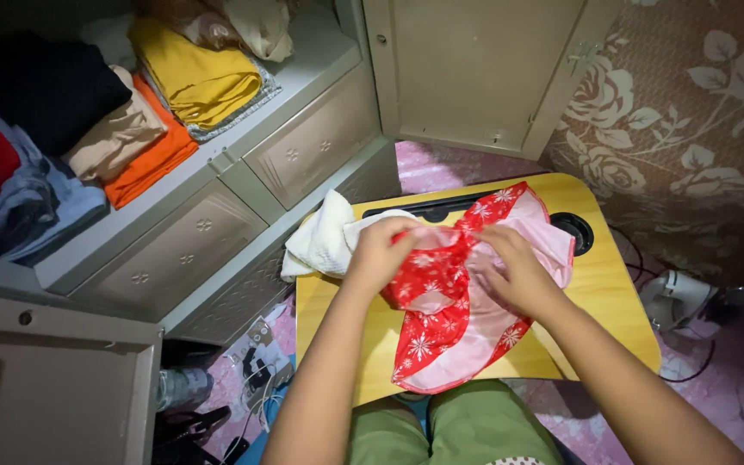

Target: Folding various items of clothing and placing them in a drawer.

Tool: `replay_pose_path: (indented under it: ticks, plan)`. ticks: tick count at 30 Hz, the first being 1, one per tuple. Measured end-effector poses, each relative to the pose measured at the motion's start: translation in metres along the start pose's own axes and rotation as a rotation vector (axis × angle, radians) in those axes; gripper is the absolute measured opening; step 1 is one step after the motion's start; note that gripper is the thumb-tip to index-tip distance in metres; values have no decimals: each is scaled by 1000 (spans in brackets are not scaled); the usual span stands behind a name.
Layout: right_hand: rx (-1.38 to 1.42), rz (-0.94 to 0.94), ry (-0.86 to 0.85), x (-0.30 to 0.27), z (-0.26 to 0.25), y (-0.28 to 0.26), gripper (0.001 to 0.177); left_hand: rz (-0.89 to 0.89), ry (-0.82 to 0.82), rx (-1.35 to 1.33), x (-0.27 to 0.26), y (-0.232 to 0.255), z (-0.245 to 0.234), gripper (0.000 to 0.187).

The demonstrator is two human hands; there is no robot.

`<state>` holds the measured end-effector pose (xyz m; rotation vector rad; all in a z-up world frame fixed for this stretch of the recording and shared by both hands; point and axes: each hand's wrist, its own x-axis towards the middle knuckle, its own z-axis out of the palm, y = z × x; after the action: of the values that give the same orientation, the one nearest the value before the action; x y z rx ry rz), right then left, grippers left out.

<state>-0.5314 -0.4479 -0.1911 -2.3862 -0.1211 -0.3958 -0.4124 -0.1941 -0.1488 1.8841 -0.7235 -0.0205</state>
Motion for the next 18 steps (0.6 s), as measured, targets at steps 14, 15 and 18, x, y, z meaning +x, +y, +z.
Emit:
replay_pose_path:
  ticks: [14,15,18]
  plan:
    - [499,364,-516,82,-59,-5,20,-337,-192,-222,-28,-51,36,72]
    - [600,390,-475,81,-65,-10,20,-405,-233,-110,-36,-59,39,70]
    - [480,428,-321,75,-77,6,20,-346,-41,452,-36,-5,19,69]
